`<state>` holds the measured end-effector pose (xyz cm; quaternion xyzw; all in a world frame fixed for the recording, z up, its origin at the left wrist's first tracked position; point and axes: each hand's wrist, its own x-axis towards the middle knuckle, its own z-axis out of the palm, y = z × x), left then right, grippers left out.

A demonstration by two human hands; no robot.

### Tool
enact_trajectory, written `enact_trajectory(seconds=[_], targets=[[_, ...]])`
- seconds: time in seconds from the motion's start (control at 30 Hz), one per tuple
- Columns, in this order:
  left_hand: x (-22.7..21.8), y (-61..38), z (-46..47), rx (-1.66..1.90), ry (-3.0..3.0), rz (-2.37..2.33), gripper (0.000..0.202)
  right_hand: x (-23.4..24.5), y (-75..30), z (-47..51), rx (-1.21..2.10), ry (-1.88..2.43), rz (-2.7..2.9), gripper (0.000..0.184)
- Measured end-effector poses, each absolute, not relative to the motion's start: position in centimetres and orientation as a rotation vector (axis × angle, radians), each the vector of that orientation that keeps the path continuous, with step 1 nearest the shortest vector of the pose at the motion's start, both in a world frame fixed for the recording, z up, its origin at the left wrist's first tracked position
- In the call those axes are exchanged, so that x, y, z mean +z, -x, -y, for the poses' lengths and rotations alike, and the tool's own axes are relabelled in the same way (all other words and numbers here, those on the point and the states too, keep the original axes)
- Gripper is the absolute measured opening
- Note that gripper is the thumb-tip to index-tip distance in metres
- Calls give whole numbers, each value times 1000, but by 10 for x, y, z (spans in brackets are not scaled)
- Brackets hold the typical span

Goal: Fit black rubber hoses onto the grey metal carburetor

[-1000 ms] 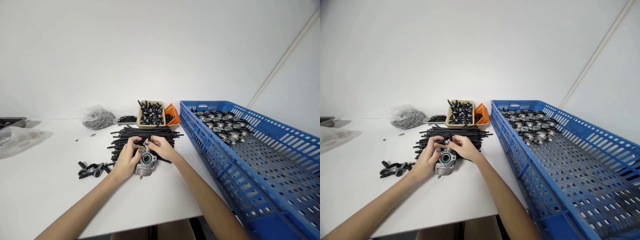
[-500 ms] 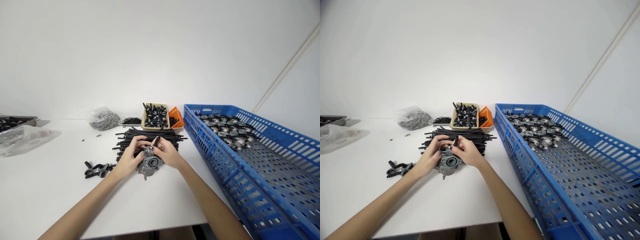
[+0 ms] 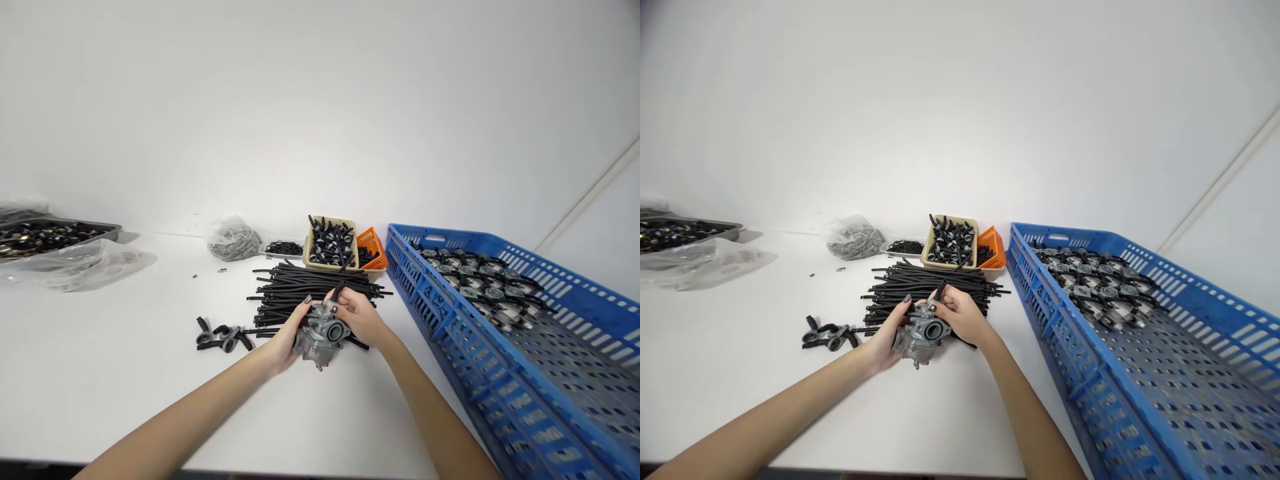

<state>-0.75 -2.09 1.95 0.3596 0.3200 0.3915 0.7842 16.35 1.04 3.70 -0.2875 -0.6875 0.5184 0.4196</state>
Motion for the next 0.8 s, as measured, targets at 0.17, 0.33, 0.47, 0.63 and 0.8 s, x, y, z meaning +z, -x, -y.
enact_trajectory(seconds=[0.17, 0.33, 0.47, 0.63, 0.8], targets=[[29, 8, 22, 918, -689, -715, 63, 29, -170, -25, 1071, 747, 1530, 59], [32, 5, 27, 917, -644, -667, 65, 24, -174, -28, 561, 1112, 1570, 27], [31, 0, 32, 949, -561, -711, 63, 17, -168, -25, 173, 1200, 2024, 17], [20, -3, 32, 964, -530, -724, 54, 7, -160, -26, 4, 1301, 2111, 15], [6, -5, 30, 1012, -631, -697, 49, -1, -159, -33, -112, 1328, 2097, 23]])
